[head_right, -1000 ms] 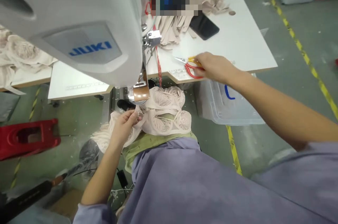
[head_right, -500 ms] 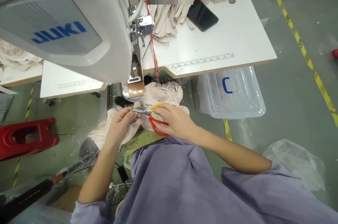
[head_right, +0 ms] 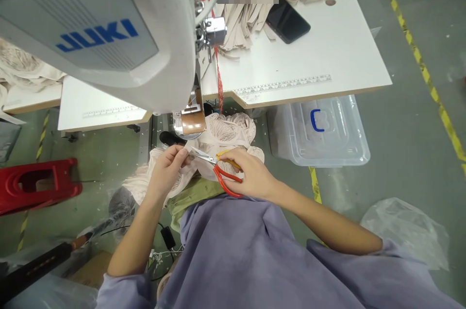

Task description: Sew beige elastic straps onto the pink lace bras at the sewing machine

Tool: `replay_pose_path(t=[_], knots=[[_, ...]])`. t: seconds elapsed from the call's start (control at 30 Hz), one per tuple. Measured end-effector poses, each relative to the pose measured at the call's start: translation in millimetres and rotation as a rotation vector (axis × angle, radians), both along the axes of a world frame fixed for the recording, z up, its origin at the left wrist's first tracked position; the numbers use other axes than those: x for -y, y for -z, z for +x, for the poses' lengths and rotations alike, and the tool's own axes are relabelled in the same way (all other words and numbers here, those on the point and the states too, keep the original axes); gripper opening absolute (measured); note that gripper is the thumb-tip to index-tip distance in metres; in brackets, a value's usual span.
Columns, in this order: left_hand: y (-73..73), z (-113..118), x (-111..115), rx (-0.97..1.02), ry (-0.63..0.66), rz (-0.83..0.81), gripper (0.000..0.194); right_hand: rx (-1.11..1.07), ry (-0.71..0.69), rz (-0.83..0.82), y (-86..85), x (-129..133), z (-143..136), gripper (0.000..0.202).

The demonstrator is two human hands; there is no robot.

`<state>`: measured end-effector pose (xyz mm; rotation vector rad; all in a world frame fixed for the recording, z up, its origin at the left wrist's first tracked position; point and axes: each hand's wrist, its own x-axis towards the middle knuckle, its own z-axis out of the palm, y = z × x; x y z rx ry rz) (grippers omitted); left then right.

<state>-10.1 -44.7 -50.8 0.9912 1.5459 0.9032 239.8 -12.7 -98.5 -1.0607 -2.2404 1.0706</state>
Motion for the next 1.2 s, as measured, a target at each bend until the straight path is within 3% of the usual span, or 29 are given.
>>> replay_pose_path(t=[0.27,0.5,0.67,1.07,1.2], knots=[[-1.2,-3.8,-2.3,-0.021,0.026,-0.002,0.026,-0.016,-0.033,-0.075,-4.8,-11.1,-20.3,0.037],[3.2,-0.3,-1.4,0.003,-0.036,0.001,0.028,0.031,-0.047,-0.042,-7.0,-14.5,-8.4,0.032],[8.8,6.8,-1.2,0.035,-0.003,0.017,0.028,0.063,-0.059,-0.03,-10.7,-18.5,0.7,0.03],[4.8,9.9,-4.1,-0.101,-0.04,0.026,0.025,0.05,-0.035,-0.133,-13.8,-24.5,-9.0,0.03],[4.0,10.1,-5.5,-0.071,-0.096,0.038,0.025,0.036,0.064,-0.183,-11.8,-22.6,3.2,0.034]])
